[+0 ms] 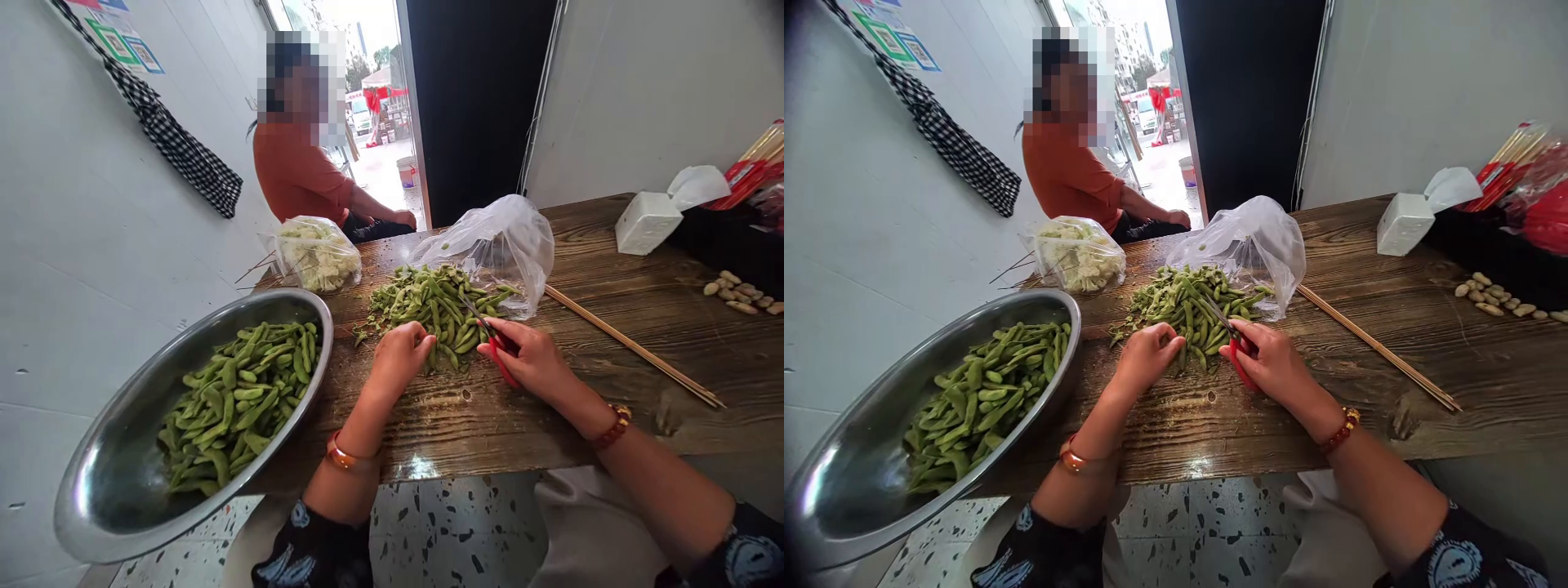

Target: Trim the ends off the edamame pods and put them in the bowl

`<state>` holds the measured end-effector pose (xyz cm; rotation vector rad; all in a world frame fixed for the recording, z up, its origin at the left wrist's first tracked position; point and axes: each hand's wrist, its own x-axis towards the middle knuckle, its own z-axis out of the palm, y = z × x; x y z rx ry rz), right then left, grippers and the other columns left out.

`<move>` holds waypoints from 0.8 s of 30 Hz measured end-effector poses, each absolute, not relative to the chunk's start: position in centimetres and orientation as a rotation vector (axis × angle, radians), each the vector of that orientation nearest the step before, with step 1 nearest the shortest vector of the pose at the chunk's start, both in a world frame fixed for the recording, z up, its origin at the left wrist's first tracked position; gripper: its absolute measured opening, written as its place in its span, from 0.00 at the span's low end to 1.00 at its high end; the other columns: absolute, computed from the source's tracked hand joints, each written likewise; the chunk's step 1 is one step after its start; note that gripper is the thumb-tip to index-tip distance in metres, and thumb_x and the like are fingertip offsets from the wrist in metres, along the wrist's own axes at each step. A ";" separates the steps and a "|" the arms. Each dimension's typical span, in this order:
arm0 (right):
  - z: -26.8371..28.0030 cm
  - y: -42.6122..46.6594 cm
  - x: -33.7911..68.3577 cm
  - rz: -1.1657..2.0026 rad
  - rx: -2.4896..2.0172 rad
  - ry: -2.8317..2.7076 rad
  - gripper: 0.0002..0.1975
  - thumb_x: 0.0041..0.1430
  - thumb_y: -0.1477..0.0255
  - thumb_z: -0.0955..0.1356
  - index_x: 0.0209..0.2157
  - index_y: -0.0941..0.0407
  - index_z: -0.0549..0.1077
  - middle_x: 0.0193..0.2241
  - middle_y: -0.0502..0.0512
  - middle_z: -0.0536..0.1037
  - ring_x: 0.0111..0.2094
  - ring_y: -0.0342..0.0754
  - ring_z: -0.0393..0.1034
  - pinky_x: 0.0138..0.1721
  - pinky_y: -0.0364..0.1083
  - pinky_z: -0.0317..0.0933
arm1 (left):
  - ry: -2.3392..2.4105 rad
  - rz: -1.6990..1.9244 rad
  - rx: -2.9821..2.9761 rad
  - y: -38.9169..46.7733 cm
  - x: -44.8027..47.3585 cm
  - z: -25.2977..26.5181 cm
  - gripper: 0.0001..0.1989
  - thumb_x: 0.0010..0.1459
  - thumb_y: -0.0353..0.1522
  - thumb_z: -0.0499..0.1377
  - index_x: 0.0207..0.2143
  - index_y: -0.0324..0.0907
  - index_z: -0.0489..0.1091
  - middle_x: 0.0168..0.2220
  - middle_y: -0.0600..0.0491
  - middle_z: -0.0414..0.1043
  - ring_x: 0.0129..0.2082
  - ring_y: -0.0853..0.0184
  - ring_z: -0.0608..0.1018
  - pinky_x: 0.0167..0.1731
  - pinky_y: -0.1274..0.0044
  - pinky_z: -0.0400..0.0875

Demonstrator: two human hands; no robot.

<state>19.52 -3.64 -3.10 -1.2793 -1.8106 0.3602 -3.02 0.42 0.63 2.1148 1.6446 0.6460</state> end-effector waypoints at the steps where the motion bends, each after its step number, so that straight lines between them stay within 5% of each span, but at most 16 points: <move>1: -3.1 -3.6 19.5 0.358 -1.278 -1.807 0.22 0.57 0.60 0.67 0.50 0.57 0.73 0.32 0.55 0.78 0.28 0.46 0.69 0.32 0.46 0.67 | 1.690 0.547 2.174 0.3 -3.0 0.6 0.10 0.54 0.38 0.59 0.25 0.42 0.69 0.21 0.55 0.66 0.23 0.69 0.66 0.25 0.78 0.53; 10: -3.0 -3.7 19.3 0.366 -1.274 -1.846 0.21 0.58 0.62 0.68 0.51 0.57 0.72 0.34 0.56 0.78 0.30 0.47 0.70 0.34 0.48 0.67 | 1.677 0.320 2.364 -0.3 -2.1 0.0 0.06 0.54 0.35 0.58 0.31 0.42 0.72 0.33 0.49 0.74 0.33 0.63 0.73 0.30 0.76 0.58; 14: -3.0 -3.9 19.2 0.385 -1.270 -1.860 0.22 0.58 0.61 0.68 0.51 0.58 0.72 0.34 0.57 0.78 0.30 0.47 0.70 0.34 0.48 0.68 | 1.592 0.533 2.237 0.0 -2.1 -0.3 0.03 0.52 0.32 0.58 0.27 0.41 0.69 0.25 0.54 0.67 0.26 0.69 0.67 0.27 0.78 0.55; 18: -2.9 -4.2 18.9 0.420 -1.238 -1.879 0.23 0.58 0.59 0.68 0.51 0.58 0.71 0.31 0.54 0.76 0.29 0.46 0.68 0.32 0.46 0.66 | 1.327 0.821 1.932 0.1 -2.1 0.2 0.11 0.51 0.36 0.60 0.22 0.39 0.63 0.20 0.59 0.57 0.22 0.74 0.59 0.24 0.80 0.52; 24: -2.4 -4.6 18.5 0.518 -1.196 -1.962 0.24 0.56 0.60 0.69 0.52 0.56 0.71 0.28 0.51 0.71 0.26 0.43 0.65 0.30 0.44 0.64 | 1.103 0.889 1.718 -0.6 -1.8 0.9 0.11 0.52 0.38 0.61 0.27 0.37 0.68 0.20 0.59 0.60 0.21 0.76 0.60 0.23 0.81 0.54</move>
